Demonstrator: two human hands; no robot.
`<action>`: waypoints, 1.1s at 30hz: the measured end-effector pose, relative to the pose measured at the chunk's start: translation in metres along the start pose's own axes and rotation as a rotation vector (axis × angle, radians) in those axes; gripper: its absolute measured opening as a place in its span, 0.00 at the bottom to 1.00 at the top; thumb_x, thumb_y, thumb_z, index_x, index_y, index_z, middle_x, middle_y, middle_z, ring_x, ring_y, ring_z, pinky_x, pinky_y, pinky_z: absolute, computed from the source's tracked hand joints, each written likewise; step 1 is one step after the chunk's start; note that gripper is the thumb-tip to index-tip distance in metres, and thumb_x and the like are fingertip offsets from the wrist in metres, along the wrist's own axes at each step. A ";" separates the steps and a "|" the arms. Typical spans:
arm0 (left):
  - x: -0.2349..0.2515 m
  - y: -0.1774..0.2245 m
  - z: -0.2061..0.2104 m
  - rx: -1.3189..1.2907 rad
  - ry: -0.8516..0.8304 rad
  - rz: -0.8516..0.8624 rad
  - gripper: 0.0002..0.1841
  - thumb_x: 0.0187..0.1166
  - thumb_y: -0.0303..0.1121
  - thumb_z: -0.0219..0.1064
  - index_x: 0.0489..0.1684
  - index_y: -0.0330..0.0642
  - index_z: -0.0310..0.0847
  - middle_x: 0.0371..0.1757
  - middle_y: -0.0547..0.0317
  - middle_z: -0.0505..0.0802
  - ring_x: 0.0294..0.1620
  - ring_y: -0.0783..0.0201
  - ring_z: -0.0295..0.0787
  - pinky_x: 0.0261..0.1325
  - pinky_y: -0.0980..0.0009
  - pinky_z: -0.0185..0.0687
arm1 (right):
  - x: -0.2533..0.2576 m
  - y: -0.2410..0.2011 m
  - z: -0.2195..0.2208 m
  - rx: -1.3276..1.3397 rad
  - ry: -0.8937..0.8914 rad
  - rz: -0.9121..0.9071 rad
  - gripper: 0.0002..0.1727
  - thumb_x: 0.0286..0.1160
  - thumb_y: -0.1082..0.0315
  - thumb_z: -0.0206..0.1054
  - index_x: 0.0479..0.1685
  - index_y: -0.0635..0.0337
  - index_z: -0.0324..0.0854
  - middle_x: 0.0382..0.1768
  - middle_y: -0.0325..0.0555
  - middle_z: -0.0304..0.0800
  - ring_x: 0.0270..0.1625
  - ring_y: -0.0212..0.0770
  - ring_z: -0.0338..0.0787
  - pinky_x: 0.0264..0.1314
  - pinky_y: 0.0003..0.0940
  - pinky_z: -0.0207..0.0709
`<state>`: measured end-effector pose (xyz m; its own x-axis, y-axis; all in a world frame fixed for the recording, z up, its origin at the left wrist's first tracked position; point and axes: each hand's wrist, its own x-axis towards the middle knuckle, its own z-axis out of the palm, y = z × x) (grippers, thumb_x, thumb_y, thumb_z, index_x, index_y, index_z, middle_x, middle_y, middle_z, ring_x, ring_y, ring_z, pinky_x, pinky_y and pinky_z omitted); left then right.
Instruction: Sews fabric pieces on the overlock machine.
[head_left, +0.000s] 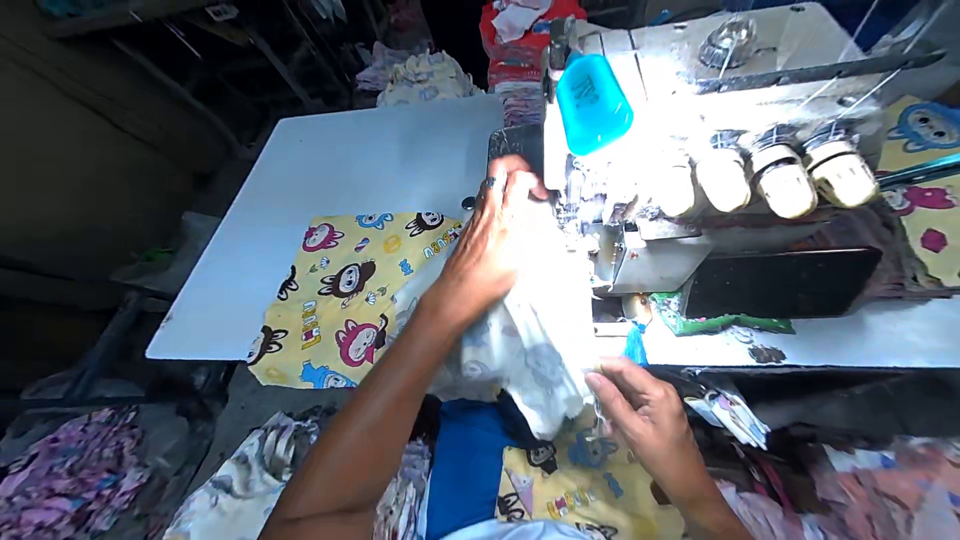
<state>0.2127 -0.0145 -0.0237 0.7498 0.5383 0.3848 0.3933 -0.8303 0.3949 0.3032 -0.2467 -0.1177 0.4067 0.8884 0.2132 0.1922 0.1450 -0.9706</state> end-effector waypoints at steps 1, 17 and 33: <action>0.009 -0.006 0.000 0.004 -0.003 -0.003 0.13 0.88 0.32 0.51 0.57 0.35 0.77 0.76 0.36 0.75 0.77 0.46 0.75 0.77 0.58 0.72 | 0.010 -0.002 0.001 -0.022 0.002 -0.022 0.11 0.84 0.66 0.64 0.47 0.65 0.87 0.34 0.35 0.91 0.25 0.17 0.82 0.26 0.13 0.78; -0.210 -0.024 -0.094 -0.052 0.029 -0.696 0.17 0.80 0.28 0.70 0.61 0.24 0.81 0.60 0.39 0.88 0.59 0.52 0.86 0.65 0.48 0.78 | 0.009 -0.003 -0.011 -0.070 0.063 0.117 0.12 0.76 0.70 0.72 0.56 0.59 0.84 0.24 0.36 0.89 0.18 0.25 0.85 0.21 0.19 0.81; -0.242 -0.022 -0.087 -0.133 -0.003 -0.707 0.15 0.78 0.36 0.72 0.48 0.30 0.85 0.41 0.54 0.88 0.41 0.72 0.83 0.50 0.66 0.81 | 0.017 -0.010 -0.002 -0.483 0.104 -0.118 0.09 0.78 0.73 0.65 0.51 0.62 0.86 0.37 0.48 0.87 0.23 0.34 0.78 0.26 0.30 0.75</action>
<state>-0.0236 -0.1137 -0.0524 0.3413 0.9399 -0.0025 0.7171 -0.2587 0.6472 0.3097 -0.2338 -0.1040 0.4395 0.8262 0.3525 0.6231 0.0022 -0.7821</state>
